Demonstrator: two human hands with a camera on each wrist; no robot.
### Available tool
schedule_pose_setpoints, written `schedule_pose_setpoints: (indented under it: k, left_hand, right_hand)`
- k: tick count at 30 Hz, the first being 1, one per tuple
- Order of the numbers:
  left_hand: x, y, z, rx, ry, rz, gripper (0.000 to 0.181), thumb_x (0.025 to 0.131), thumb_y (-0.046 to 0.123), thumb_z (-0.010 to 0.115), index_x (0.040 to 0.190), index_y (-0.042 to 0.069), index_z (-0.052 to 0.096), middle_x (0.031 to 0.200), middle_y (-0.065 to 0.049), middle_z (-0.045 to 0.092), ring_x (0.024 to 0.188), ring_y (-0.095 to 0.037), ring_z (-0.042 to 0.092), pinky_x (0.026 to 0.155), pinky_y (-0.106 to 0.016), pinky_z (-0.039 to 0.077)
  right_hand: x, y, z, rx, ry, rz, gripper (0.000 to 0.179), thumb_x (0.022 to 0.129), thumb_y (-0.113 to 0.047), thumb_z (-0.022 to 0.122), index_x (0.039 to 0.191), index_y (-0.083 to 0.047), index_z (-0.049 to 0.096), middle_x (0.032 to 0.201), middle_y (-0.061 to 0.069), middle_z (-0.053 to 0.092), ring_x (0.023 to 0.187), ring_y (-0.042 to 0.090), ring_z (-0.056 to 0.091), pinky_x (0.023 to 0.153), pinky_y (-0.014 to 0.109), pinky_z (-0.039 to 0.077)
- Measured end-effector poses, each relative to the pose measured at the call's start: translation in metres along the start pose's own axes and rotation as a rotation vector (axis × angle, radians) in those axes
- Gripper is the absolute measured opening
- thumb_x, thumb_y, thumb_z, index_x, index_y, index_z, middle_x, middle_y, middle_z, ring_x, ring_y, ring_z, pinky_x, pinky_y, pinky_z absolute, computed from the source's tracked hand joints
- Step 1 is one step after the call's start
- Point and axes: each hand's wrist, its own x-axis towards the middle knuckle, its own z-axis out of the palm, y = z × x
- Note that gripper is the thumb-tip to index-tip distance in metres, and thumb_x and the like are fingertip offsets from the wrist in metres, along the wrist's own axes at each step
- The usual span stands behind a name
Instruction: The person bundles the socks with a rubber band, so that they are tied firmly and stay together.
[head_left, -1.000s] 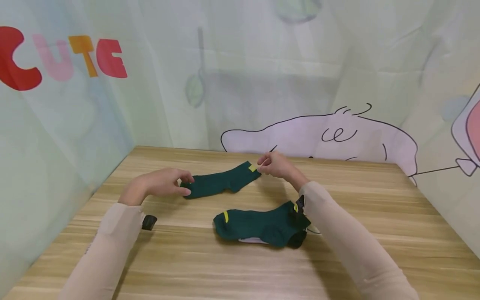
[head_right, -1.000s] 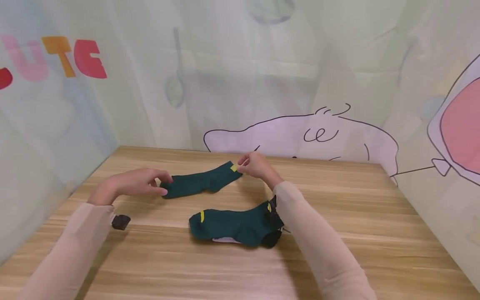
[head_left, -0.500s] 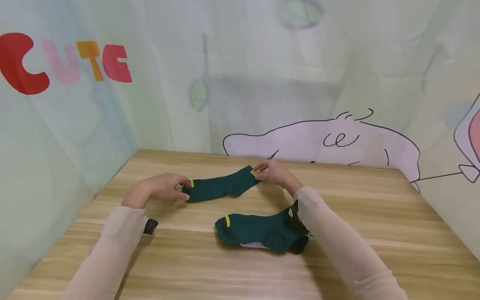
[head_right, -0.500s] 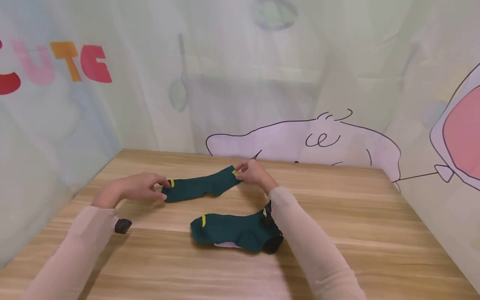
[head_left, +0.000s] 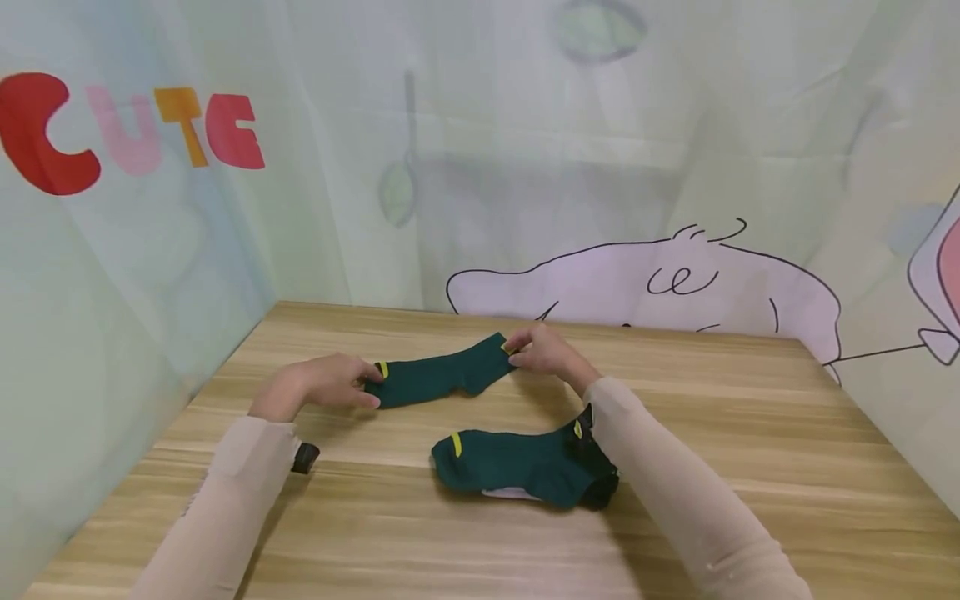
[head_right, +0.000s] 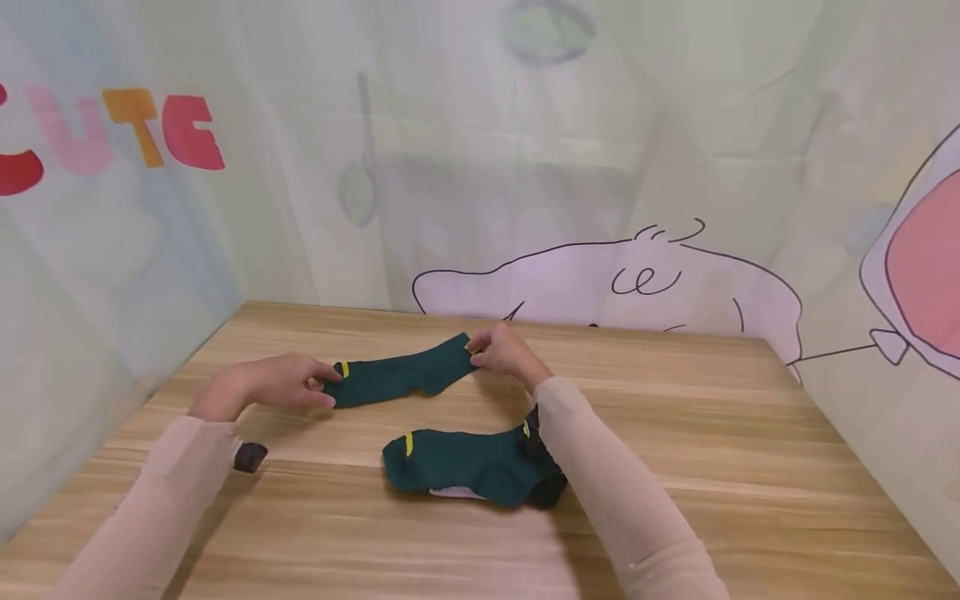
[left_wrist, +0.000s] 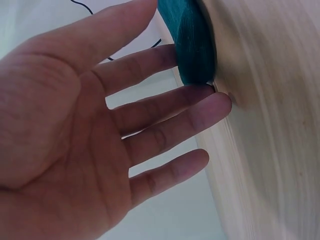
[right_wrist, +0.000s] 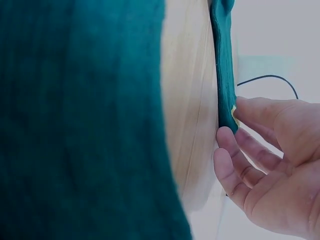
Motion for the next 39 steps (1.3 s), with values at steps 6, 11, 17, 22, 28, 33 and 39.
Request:
schedule_pose_setpoints:
  k: [6,11,17,22,28,33,39]
  left_hand:
    - [0.001,0.001,0.0,0.009,-0.01,-0.019,0.052,0.097,0.03,0.067,0.133,-0.005,0.059,0.136,-0.027,0.056,0.129,-0.045,0.049,0.104,-0.057,0.04]
    - [0.001,0.002,0.001,-0.021,0.01,-0.009,0.047,0.097,0.027,0.067,0.129,-0.006,0.062,0.131,-0.024,0.061,0.122,-0.042,0.056,0.1,-0.055,0.045]
    - [0.002,0.003,0.003,-0.022,0.052,0.013,0.041,0.095,0.024,0.069,0.124,-0.006,0.065,0.125,-0.021,0.065,0.113,-0.037,0.063,0.095,-0.051,0.049]
    - [0.002,0.004,0.001,-0.024,0.09,0.012,0.038,0.095,0.022,0.069,0.122,-0.004,0.067,0.123,-0.019,0.067,0.104,-0.029,0.066,0.091,-0.047,0.052]
    - [0.002,0.007,-0.003,-0.033,0.118,0.011,0.036,0.095,0.021,0.069,0.122,-0.002,0.068,0.122,-0.017,0.067,0.1,-0.025,0.066,0.088,-0.044,0.053]
    - [0.003,0.008,-0.003,-0.034,0.137,0.035,0.035,0.095,0.021,0.07,0.121,-0.001,0.069,0.122,-0.015,0.068,0.1,-0.025,0.066,0.089,-0.044,0.053]
    - [0.003,0.008,-0.002,-0.046,0.143,0.036,0.034,0.095,0.02,0.07,0.121,-0.001,0.07,0.122,-0.014,0.068,0.097,-0.022,0.066,0.087,-0.041,0.053]
  right_hand:
    - [0.0,-0.001,0.0,-0.05,0.01,0.006,0.021,0.092,-0.004,0.069,0.113,-0.002,0.074,0.116,0.012,0.069,0.114,0.028,0.059,0.099,0.042,0.047]
    - [-0.003,0.001,-0.001,-0.074,0.014,0.011,0.021,0.093,-0.004,0.068,0.113,-0.002,0.074,0.119,0.013,0.068,0.118,0.03,0.058,0.1,0.043,0.047]
    - [-0.006,0.003,-0.004,-0.08,0.013,0.004,0.021,0.095,-0.005,0.066,0.114,-0.001,0.074,0.12,0.015,0.068,0.119,0.03,0.058,0.099,0.042,0.047]
    - [-0.006,0.004,-0.006,-0.071,0.011,0.006,0.021,0.095,-0.006,0.066,0.114,-0.001,0.074,0.119,0.014,0.069,0.116,0.028,0.06,0.097,0.04,0.05]
    - [-0.012,0.005,-0.013,-0.062,0.004,-0.012,0.02,0.096,-0.006,0.064,0.112,-0.002,0.075,0.117,0.014,0.07,0.118,0.03,0.06,0.097,0.042,0.049]
    - [-0.02,0.004,-0.018,-0.061,0.01,-0.035,0.018,0.096,-0.005,0.064,0.11,-0.001,0.075,0.114,0.014,0.071,0.116,0.031,0.061,0.097,0.042,0.049]
    - [-0.023,0.008,-0.019,-0.061,0.019,-0.042,0.018,0.095,-0.005,0.066,0.11,0.0,0.075,0.115,0.014,0.071,0.119,0.032,0.06,0.099,0.045,0.048]
